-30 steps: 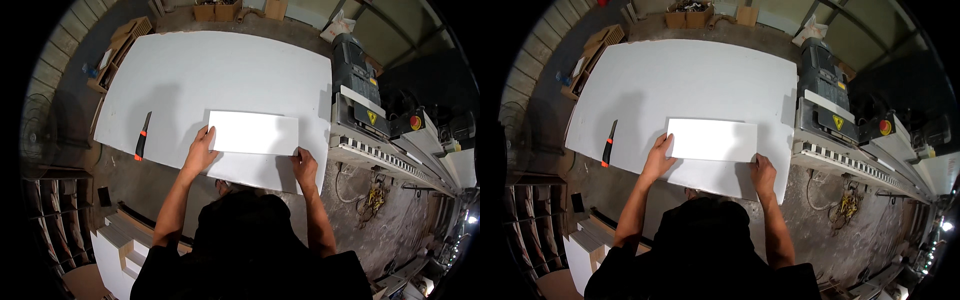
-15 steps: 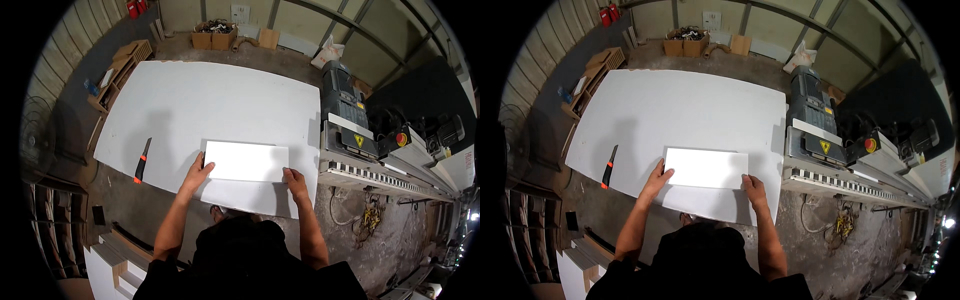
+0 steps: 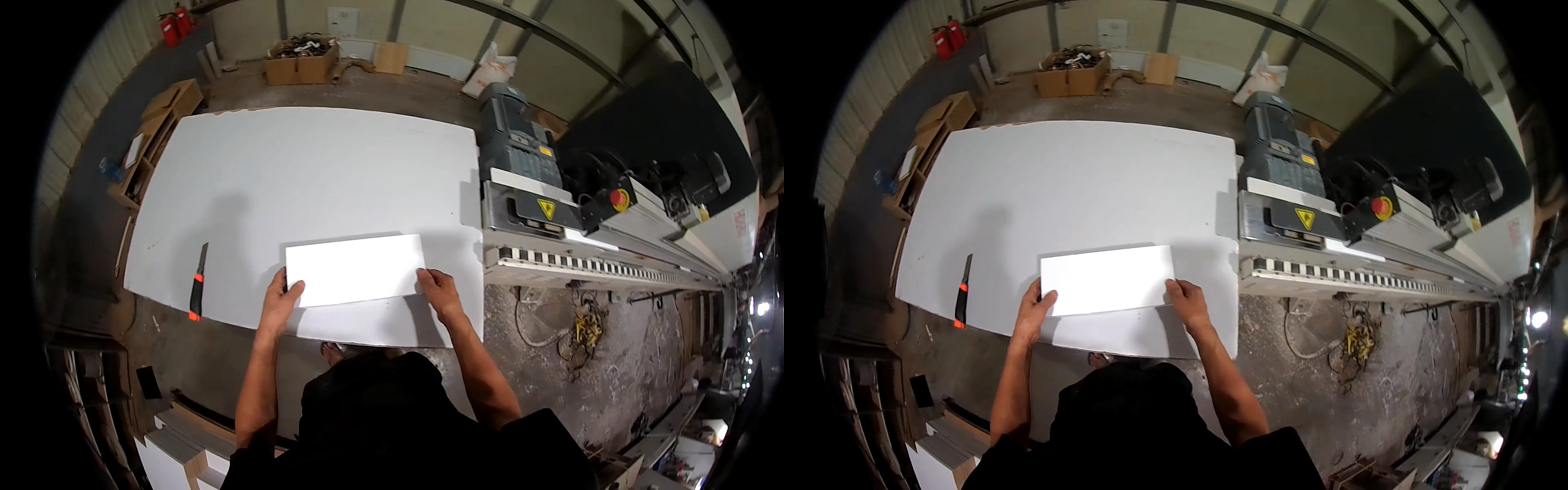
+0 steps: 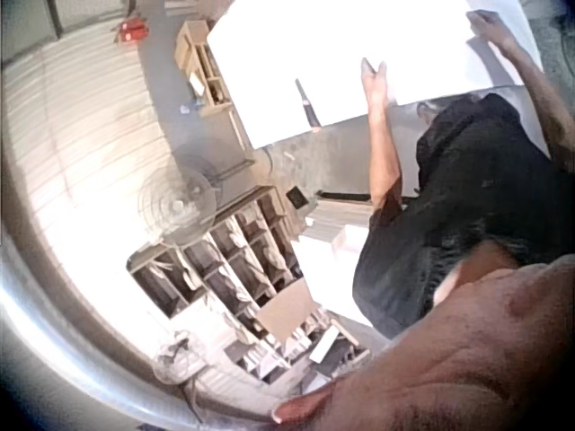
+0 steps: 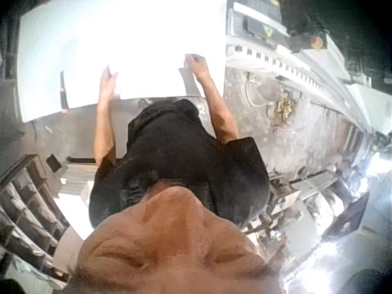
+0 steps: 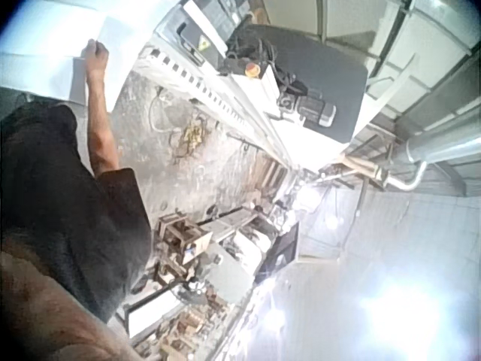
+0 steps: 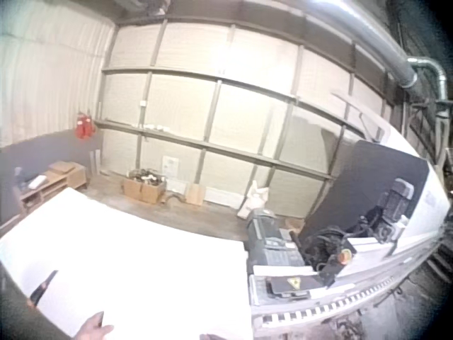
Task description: The person picks up white panels one at a time, checks the edges against a machine, and then stacks them on a pallet.
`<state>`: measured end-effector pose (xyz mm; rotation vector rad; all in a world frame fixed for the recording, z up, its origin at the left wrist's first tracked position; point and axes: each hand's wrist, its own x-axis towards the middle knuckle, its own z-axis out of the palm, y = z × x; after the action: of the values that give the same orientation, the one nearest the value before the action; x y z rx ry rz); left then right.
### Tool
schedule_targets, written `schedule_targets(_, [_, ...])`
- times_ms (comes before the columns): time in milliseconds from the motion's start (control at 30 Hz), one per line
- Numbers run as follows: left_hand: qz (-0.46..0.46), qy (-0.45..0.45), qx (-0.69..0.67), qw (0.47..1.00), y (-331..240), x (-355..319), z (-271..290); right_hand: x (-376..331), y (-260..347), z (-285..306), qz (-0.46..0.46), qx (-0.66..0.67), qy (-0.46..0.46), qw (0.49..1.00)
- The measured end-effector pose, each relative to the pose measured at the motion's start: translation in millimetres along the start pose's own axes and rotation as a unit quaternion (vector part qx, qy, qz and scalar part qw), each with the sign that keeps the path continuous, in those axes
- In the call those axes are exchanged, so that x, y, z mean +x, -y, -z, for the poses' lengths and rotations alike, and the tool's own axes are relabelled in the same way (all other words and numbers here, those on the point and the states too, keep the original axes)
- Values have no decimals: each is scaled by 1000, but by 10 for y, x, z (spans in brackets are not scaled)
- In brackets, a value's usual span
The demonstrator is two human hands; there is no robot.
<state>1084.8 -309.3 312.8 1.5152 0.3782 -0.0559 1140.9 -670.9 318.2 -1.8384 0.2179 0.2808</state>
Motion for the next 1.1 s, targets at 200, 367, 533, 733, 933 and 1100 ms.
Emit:
schedule_targets(200, [34, 1, -21, 999, -66, -21, -32, 24, -16, 66, -32, 60, 31, 997])
schedule_targets(367, [33, -7, -29, 999, -55, -40, -19, 6, 41, 92, -20, 82, 50, 995])
schedule_targets(533, [14, 9, -25, 1000, -137, -45, -53, 372, -116, 372, -69, 235, -16, 970])
schedule_targets(733, [-41, -95, 32, 994, -106, -77, 25, 1064, 81, 788, -100, 504, -139, 846])
schedule_targets(933, [-176, -164, 146, 959, -430, -233, -148, 1393, 156, 1032, -93, 634, -208, 739])
schedule_targets(1100, [-138, -25, 15, 990, -647, -297, -610, 1414, 33, 962, -114, 571, -237, 777])
